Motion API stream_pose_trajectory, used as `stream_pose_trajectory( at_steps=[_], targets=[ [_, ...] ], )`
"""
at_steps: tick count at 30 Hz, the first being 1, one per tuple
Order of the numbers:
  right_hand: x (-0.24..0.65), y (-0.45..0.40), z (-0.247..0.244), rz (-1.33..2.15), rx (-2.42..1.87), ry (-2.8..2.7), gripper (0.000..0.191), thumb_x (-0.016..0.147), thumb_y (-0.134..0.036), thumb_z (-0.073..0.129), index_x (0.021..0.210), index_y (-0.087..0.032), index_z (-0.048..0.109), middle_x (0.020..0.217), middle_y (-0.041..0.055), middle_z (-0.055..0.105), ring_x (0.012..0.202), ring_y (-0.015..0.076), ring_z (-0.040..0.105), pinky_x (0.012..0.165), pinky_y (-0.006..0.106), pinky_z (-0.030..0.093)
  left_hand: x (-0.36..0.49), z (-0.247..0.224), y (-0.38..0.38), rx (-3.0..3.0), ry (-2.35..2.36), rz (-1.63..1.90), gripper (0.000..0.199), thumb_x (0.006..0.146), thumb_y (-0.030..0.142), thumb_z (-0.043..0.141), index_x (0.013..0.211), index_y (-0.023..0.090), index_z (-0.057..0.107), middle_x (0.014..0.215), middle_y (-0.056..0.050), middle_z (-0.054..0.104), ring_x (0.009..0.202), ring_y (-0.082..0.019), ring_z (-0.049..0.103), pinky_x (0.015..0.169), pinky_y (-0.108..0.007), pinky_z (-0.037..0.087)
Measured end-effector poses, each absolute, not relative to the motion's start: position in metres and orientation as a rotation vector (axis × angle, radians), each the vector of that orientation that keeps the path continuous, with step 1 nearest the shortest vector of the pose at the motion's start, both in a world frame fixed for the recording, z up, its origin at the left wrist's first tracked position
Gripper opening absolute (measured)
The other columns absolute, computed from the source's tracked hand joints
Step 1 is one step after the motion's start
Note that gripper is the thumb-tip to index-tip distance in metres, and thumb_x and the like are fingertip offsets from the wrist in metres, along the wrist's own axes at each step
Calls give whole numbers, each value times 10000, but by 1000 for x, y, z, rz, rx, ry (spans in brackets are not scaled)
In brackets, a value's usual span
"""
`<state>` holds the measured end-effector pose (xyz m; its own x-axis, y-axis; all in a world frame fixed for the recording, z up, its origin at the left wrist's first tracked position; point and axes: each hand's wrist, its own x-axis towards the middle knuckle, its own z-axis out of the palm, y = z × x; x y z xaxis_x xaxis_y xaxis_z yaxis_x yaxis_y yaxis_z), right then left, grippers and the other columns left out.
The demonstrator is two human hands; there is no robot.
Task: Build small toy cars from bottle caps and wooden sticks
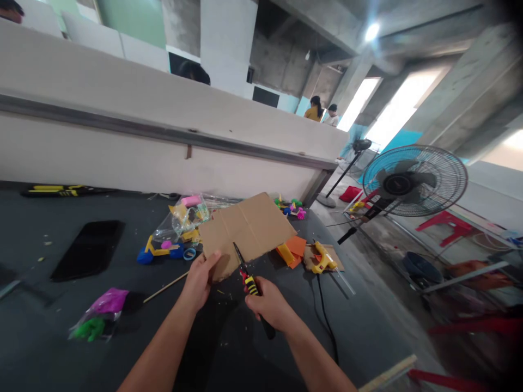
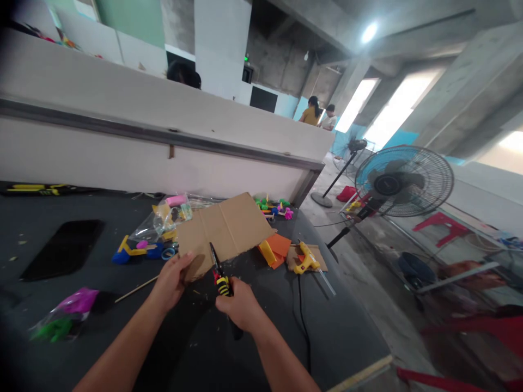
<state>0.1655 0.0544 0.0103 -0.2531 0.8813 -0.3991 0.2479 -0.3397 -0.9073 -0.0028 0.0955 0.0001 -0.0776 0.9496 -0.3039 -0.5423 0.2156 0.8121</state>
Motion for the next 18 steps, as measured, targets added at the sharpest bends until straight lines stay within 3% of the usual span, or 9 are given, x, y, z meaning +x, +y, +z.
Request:
stream_pose_trajectory(
  at_steps=[7,12,14,18],
  targets=[
    [158,43,16,1883,-1405,-1140,228,602,-269,546,804,-177,492,530,-74,443,403,61,382,404,194,325,1,-2,97,397,1062,1511,380,572,240,758,917,143,632,760,-45,709,629,-188,667,609,-299,544],
    [173,31,27,1993,-1365,-1173,301,604,-304,528,870,-168,500,594,-52,457,458,71,399,445,212,350,-8,-8,104,331,1126,1720,369,600,242,742,946,174,633,849,-37,707,692,-169,667,692,-313,543],
    [183,30,29,1794,-1489,-1438,295,613,-300,537,877,-172,499,614,-43,472,520,91,421,512,232,360,-13,-10,107,356,1146,1816,342,640,291,721,953,182,636,904,-38,700,748,-158,662,736,-300,532],
    [201,34,30,856,-1888,-2067,345,581,-263,602,899,-166,513,837,42,560,774,182,497,692,295,357,-16,-12,110,362,1162,1917,286,704,387,656,896,175,632,866,-20,685,749,-138,641,742,-269,518]
  ],
)
